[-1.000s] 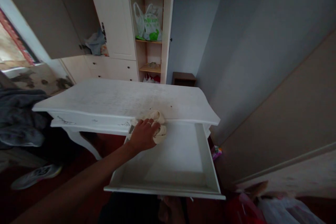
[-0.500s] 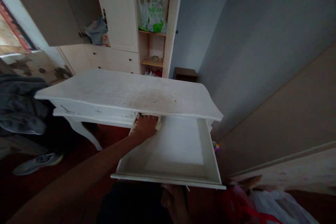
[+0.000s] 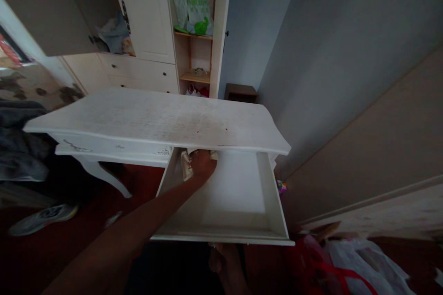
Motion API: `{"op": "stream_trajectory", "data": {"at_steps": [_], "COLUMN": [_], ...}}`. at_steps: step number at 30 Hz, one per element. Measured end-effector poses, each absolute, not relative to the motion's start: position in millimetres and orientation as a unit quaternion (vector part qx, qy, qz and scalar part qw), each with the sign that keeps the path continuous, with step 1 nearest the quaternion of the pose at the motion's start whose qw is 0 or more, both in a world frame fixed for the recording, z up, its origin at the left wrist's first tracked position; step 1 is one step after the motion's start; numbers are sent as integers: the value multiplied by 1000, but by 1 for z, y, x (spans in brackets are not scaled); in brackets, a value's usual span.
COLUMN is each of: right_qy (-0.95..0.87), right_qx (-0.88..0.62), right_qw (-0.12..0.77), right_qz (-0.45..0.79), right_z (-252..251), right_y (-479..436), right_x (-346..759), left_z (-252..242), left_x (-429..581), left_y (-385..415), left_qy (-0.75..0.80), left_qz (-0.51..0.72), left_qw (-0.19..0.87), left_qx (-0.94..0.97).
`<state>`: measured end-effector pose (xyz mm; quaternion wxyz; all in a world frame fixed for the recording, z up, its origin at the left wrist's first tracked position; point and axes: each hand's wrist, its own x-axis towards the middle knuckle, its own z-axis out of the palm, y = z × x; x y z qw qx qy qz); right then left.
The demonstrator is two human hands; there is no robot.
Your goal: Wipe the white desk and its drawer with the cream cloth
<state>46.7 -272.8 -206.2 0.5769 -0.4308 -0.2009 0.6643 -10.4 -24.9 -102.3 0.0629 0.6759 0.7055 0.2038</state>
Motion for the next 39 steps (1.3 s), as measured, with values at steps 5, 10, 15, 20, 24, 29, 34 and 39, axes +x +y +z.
{"op": "stream_trajectory", "data": {"at_steps": [5, 10, 15, 20, 24, 29, 34, 39], "right_qy": [-181, -171, -158, -134, -137, -115, -115, -113], "right_qx": [-431, -427, -431, -440, -429, -437, -425, -424], "right_qw": [595, 590, 593, 601, 610, 606, 614, 615], "right_qz": [654, 663, 661, 654, 653, 655, 656, 655], "right_z": [-212, -213, -209, -208, -212, -228, -223, -196], "right_y": [-274, -274, -274, -275, -274, -270, -270, -272], "right_x": [44, 42, 41, 37, 34, 29, 29, 34], "left_z": [-100, -98, -101, -99, -97, -95, -91, -87], "left_x": [21, 48, 84, 126, 139, 128, 118, 102], "left_y": [-20, -26, -47, -66, -64, -47, -29, -27], "left_qy": [731, 723, 686, 517, 448, 398, 357, 292], "left_qz": [244, 262, 236, 202, 200, 154, 80, 11], "left_qw": [93, 80, 146, 194, 172, 154, 153, 188], "left_qx": [630, 634, 672, 809, 854, 891, 918, 938]}}
